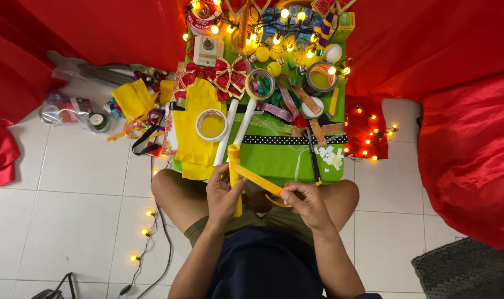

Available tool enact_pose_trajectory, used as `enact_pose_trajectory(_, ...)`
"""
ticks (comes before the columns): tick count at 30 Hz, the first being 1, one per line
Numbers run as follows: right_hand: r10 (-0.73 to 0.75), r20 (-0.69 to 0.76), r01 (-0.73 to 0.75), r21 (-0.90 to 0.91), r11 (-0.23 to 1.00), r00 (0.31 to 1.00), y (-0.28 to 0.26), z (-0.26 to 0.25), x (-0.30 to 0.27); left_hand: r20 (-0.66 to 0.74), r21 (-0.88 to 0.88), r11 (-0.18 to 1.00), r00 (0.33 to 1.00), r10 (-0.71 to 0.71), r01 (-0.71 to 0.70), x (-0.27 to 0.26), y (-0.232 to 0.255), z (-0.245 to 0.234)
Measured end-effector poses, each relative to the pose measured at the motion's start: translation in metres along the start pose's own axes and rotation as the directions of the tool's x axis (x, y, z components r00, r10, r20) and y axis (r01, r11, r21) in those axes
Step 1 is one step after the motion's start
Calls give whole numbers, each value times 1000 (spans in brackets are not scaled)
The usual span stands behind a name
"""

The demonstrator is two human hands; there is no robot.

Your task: Rolling a yellow strip of material around a small rod to create a decorative craft item.

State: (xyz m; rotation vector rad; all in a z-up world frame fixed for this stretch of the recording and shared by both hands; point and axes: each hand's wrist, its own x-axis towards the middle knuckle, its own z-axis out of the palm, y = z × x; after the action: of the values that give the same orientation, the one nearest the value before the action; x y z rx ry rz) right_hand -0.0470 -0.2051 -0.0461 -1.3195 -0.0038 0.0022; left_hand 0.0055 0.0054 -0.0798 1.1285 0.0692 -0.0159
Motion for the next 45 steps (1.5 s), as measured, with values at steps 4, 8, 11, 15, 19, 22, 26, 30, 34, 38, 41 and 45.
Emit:
enact_pose_trajectory(4, 1, -22, -2, -37, 999, 1000, 18, -11, 5, 67, -133, 989, 996, -63, 72, -6, -9, 0)
enact_pose_trajectory(8, 15, -47, -18, -66, 998, 999, 23, -15, 8, 140, -232, 961, 983, -122, 153, -13, -23, -5)
enact_pose_trajectory(11, 38, -50, -42, -74, 996, 998, 24, -14, 10, 191, -263, 946, 971, -142, 191, -17, -18, -2)
enact_pose_trajectory(15, 59, -55, -62, -62, 996, 997, 29, -15, 11, 252, -344, 896, 947, -201, 281, -20, -7, 5)
enact_pose_trajectory(19, 65, -71, -70, -68, 995, 995, 32, -16, 11, 254, -350, 885, 940, -226, 308, -19, -12, 4)
enact_pose_trajectory(22, 61, -76, -67, -76, 995, 995, 30, -14, 11, 251, -311, 892, 934, -254, 326, -18, -6, 7)
enact_pose_trajectory(26, 82, -94, -89, -77, 993, 992, 27, -13, 11, 203, -281, 909, 945, -258, 309, -18, -14, 4)
enact_pose_trajectory(30, 99, -104, -107, -72, 992, 990, 31, -17, 11, 186, -268, 922, 954, -235, 279, -16, -10, 5)
enact_pose_trajectory(34, 111, -114, -119, -72, 990, 987, 33, -17, 12, 197, -309, 896, 943, -268, 319, -17, -12, 4)
enact_pose_trajectory(38, 115, -113, -126, -94, 988, 987, 35, -18, 12, 191, -286, 914, 952, -241, 288, -15, -17, 4)
enact_pose_trajectory(41, 113, -115, -125, -99, 987, 987, 30, -15, 13, 171, -250, 929, 957, -234, 272, -14, -14, 8)
enact_pose_trajectory(45, 120, -112, -133, -110, 985, 986, 33, -18, 11, 145, -200, 949, 965, -218, 244, -12, -5, 14)
